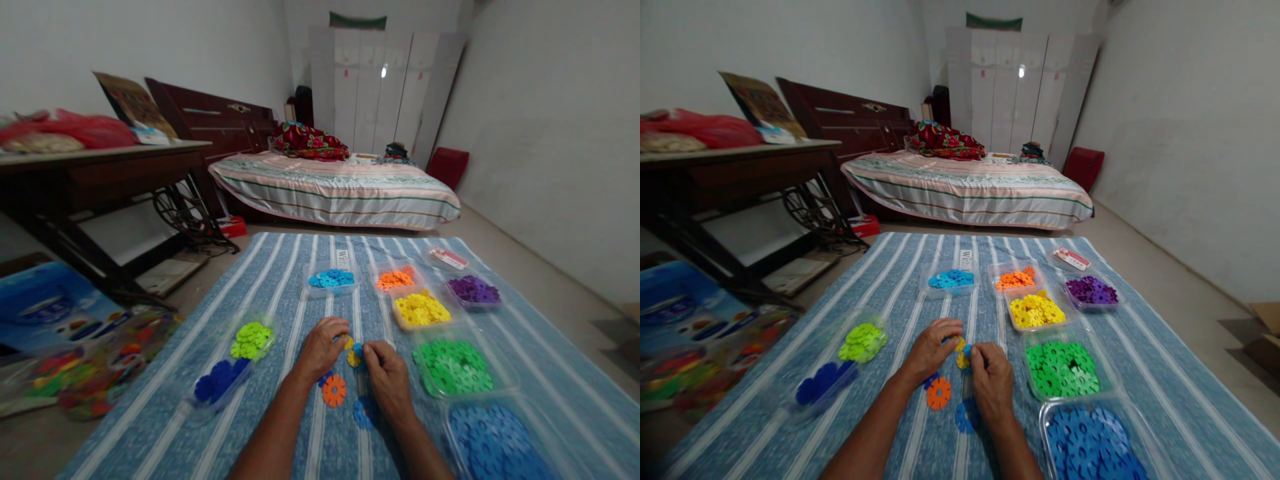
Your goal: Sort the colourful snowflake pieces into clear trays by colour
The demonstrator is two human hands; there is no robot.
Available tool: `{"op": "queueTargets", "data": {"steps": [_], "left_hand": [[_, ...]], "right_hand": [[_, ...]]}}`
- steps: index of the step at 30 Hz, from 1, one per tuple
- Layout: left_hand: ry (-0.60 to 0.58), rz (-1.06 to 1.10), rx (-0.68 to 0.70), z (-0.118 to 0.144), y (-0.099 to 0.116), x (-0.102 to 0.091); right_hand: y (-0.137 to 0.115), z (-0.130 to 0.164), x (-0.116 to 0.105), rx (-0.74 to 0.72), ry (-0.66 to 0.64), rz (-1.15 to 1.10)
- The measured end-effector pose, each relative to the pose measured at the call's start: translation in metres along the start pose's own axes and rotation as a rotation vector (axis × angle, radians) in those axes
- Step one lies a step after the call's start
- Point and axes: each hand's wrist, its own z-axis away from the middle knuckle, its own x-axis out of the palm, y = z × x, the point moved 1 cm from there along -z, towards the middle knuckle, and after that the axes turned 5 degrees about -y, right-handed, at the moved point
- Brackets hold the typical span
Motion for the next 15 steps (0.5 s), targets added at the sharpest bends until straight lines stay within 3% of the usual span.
{"op": "queueTargets", "data": {"steps": [15], "left_hand": [[0.013, -0.017, -0.012, -0.0001, 0.0035, -0.0009]], "right_hand": [[-0.0008, -0.0005, 0.0002, -0.006, 0.008, -0.017]]}}
